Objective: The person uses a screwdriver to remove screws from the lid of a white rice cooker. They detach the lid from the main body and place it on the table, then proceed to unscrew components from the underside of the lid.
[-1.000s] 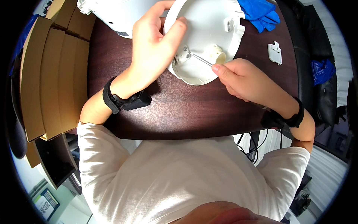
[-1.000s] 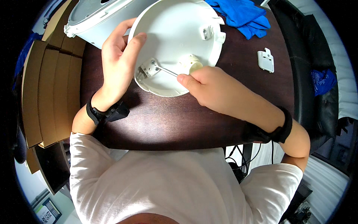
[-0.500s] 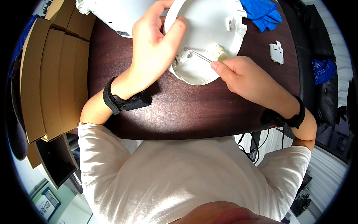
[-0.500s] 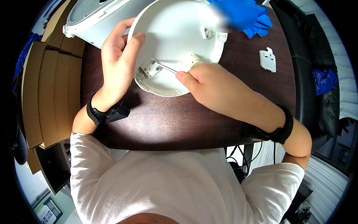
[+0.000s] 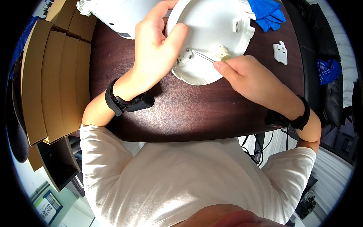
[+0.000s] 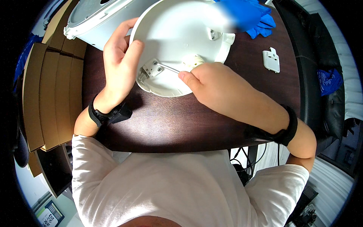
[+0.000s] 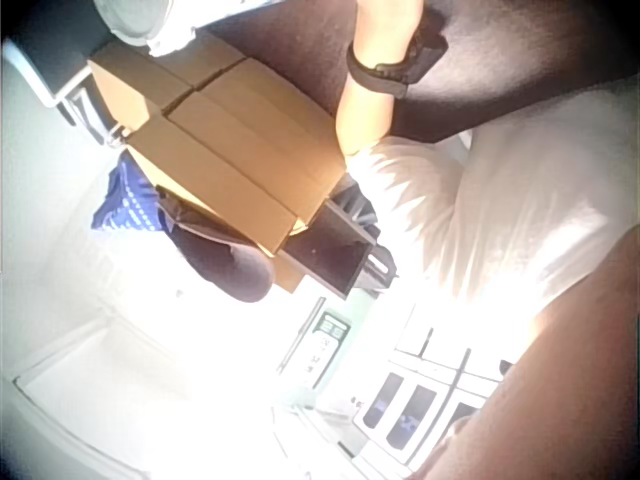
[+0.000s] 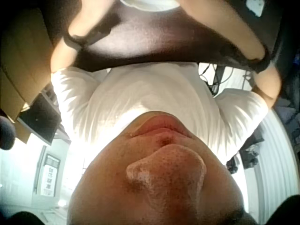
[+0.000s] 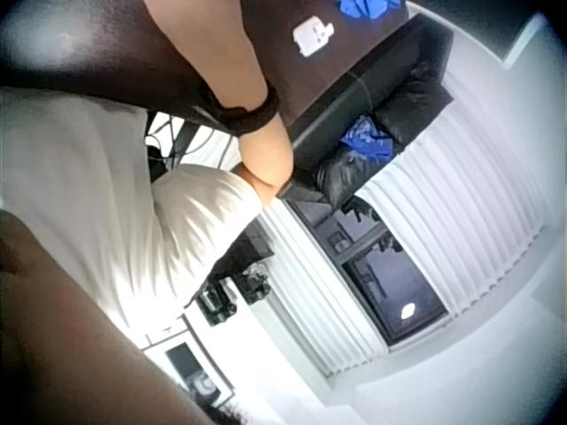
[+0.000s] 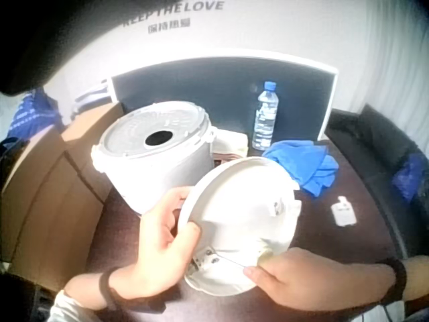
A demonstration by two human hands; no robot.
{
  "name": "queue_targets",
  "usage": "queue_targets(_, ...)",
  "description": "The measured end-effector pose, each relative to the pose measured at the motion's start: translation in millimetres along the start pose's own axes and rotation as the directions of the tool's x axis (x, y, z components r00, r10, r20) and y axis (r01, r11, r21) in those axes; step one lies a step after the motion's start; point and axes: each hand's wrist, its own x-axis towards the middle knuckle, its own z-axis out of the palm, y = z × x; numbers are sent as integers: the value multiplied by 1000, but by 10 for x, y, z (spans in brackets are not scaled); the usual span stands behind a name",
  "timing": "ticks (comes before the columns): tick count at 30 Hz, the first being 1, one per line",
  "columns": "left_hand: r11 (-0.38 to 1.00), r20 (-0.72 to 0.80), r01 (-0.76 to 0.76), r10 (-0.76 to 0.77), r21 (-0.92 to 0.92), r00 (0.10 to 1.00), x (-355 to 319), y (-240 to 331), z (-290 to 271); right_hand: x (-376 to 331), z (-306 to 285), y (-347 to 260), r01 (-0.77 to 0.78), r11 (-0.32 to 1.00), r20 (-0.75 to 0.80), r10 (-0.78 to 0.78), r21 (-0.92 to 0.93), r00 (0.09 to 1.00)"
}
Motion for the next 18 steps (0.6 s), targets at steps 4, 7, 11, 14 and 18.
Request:
queue_targets(4, 1000, -1, 14, -14, 17, 1000, -7, -2, 0, -6, 25, 6, 67, 993, -64, -73, -95, 995)
queue_targets(7, 999, -5, 21, -21, 44, 1000, -10, 17, -8, -20, 16, -10, 67, 993, -70, -75, -101, 995)
queue_targets(11, 999, -1, 23, -23, 32, 1000, -6, 18, 1, -27, 59, 2, 80, 994, -103, -88, -81, 991)
queue_targets(14, 999, 7, 42, -42, 34, 999, -6, 32, -1, -18, 65, 17, 105, 989, -103, -116, -105, 988)
queue_targets(18, 1000, -32, 12, -13, -29, 999, -37, -73, 48, -6, 64, 18, 106, 973, -106, -129, -205, 986)
